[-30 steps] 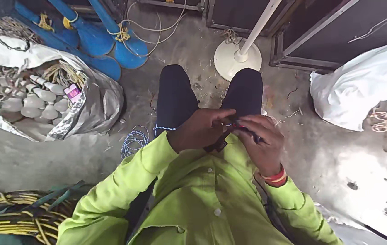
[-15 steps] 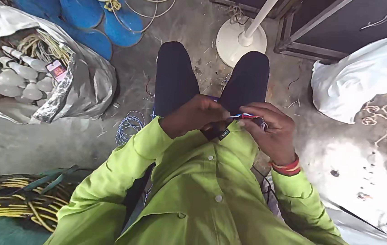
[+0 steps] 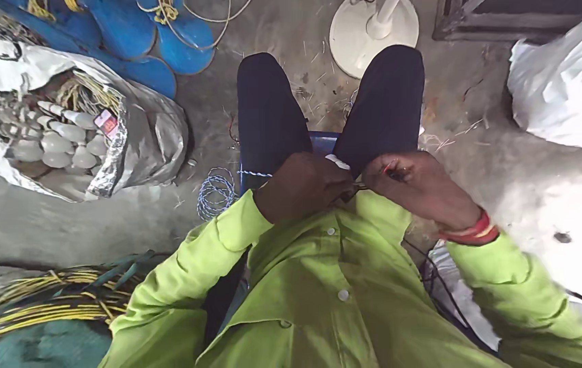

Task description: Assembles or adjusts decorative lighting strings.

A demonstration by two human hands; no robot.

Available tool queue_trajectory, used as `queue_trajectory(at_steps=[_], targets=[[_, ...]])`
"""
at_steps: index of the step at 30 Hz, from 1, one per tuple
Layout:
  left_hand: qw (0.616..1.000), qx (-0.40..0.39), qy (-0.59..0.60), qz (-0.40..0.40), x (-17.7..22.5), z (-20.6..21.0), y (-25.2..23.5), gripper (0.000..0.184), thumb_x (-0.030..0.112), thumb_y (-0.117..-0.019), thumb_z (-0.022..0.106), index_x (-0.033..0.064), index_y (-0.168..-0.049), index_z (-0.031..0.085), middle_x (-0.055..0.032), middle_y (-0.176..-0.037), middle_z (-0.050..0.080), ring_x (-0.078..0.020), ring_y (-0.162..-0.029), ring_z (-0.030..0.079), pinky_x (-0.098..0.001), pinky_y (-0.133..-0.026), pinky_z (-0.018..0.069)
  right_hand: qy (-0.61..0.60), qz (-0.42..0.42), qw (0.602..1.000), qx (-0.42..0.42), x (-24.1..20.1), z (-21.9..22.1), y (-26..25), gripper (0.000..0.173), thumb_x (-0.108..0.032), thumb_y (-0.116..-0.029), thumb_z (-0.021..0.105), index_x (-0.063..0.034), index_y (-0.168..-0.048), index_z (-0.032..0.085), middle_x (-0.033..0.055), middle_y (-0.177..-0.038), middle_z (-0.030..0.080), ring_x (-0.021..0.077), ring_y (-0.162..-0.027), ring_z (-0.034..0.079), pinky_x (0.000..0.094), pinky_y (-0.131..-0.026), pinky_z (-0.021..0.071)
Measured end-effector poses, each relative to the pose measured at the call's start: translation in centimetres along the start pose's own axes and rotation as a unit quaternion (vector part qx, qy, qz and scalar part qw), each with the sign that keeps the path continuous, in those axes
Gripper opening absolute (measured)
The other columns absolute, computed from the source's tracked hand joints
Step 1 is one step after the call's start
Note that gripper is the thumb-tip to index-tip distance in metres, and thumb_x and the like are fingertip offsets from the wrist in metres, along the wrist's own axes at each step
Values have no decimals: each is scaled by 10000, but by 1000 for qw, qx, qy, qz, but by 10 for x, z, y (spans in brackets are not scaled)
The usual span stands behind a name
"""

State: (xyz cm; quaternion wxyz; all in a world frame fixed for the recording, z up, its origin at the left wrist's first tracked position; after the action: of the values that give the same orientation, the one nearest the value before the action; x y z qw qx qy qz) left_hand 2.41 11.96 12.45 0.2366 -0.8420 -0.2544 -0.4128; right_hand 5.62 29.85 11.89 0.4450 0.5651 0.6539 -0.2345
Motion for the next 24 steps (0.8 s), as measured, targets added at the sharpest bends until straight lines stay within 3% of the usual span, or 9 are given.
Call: queue_trajectory(at_steps=[4,6,10,12,14,16,19,22,24], targets=[[978,-14,-177,108,14,11,20,154,80,-959,637,24,-1012,770,-105,-907,741,-243,-857,715,-395,-779,589,-175,169,954,-177,22,33,-16,357,-157,-980,527,-150,-625,570,-54,-518,481,34,-437,418,222,-417,324],[964,-5,-215,155,18,13,27,150,59,-962,633,-2,-1023,755,-130,-952,731,-262,-893,700,-391,-810,571,-255,254,906,-222,30,49,-22,458,-166,-1051,455,-143,-602,540,-52,-506,490,23,-429,427,194,-413,339],[926,53,-257,271,21,15,38,144,79,-962,648,-5,-1011,755,-164,-1028,747,-263,-935,708,-390,-880,558,-298,343,851,-264,27,64,-23,410,-219,-1069,471,-98,-689,567,-14,-540,504,47,-427,430,200,-396,336],[937,87,-207,266,16,17,42,125,79,-957,680,-8,-1009,754,-165,-1029,751,-256,-973,721,-392,-928,571,-311,328,854,-257,27,63,-23,388,-180,-1049,517,-70,-683,587,5,-539,522,57,-422,452,202,-390,349],[965,151,-110,186,3,14,42,106,59,-914,729,-26,-974,743,-152,-979,749,-213,-950,729,-359,-887,603,-325,276,879,-213,24,52,-24,296,-161,-1033,560,-60,-770,649,13,-620,598,58,-512,536,206,-464,432],[975,210,-35,64,-9,8,40,116,53,-899,738,-20,-989,743,-104,-937,743,-132,-873,719,-307,-801,620,-320,211,912,-142,16,35,-22,163,-197,-1008,645,-68,-960,733,8,-763,676,62,-662,612,223,-598,510],[973,225,38,-24,-15,5,38,106,10,-889,712,-45,-974,746,-97,-884,742,-98,-796,705,-277,-743,613,-281,86,954,-54,11,27,-10,290,-206,-968,688,-54,-1211,648,3,-903,726,68,-788,697,246,-719,606],[970,233,64,-33,-19,7,42,112,33,-904,713,-40,-980,750,-85,-883,740,-76,-779,690,-258,-728,603,-253,56,964,58,13,27,9,267,-146,-938,725,-67,-1179,643,-12,-892,719,53,-739,681,212,-649,588],[969,233,70,-35,-19,10,44,118,43,-913,716,-40,-990,750,-83,-895,738,-78,-791,688,-259,-738,600,-257,42,960,104,13,26,19,217,-84,-934,726,-75,-1141,662,-14,-908,712,51,-754,677,203,-676,591]])
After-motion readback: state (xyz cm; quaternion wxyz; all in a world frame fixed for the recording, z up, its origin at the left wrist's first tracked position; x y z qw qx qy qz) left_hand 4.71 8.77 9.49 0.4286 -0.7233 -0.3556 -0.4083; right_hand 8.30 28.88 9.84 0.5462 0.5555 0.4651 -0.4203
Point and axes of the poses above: each hand's wrist, its own y-axis away from the middle knuckle, its own z-axis out of the palm, x = y × z, the point moved 6 cm from there along -y, towards the middle knuckle
